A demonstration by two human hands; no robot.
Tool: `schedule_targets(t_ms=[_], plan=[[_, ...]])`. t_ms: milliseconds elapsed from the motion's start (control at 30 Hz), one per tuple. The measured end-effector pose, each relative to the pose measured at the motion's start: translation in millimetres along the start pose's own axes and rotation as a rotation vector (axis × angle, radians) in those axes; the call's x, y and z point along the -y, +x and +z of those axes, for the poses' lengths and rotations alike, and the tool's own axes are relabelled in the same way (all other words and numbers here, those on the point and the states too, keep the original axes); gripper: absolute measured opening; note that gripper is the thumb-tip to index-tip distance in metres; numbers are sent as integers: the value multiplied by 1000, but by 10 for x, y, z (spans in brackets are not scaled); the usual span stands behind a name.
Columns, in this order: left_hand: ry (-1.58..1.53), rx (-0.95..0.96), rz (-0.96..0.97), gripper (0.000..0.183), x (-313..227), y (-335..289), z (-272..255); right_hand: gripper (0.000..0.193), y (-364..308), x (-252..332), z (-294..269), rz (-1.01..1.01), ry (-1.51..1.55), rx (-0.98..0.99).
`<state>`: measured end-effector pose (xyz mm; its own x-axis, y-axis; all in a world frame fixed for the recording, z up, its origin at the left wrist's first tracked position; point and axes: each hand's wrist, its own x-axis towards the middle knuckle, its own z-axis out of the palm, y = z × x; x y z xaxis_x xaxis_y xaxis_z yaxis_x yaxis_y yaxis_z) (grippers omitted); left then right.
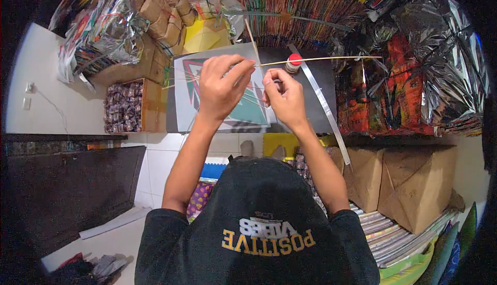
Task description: The person constructs a kite frame using thin wooden sticks and string. They measure and cut the sticks, then tie them together at intersections to form a cross shape. The person uses a small container of beads and a pair of scissors during the process.
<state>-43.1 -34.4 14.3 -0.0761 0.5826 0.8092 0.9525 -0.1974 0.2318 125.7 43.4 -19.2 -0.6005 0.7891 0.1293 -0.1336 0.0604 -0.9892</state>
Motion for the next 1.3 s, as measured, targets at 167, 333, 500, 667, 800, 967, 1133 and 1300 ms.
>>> schedule_targets(t_ms=[167,333,500,667,800,967,1133,1300], plan=[[4,-22,118,29,134,-43,72,14,9,105,2,75,-6,16],[10,-70,136,27,99,-8,129,14,31,143,-14,58,36,24],[34,-64,11,21,-35,2,157,16,68,144,-7,21,-43,15],[-44,-67,-142,15,-148,-21,213,16,82,159,-23,52,-88,34],[-113,36,-300,12,-252,17,143,16,101,110,-64,29,-120,54],[-294,119,-486,16,-267,39,83,18,105,143,-117,27,-212,87],[-457,184,-628,20,-237,63,66,19,105,110,-164,-11,-235,84],[-316,169,-508,18,-248,90,33,20,111,152,-188,44,-219,85]])
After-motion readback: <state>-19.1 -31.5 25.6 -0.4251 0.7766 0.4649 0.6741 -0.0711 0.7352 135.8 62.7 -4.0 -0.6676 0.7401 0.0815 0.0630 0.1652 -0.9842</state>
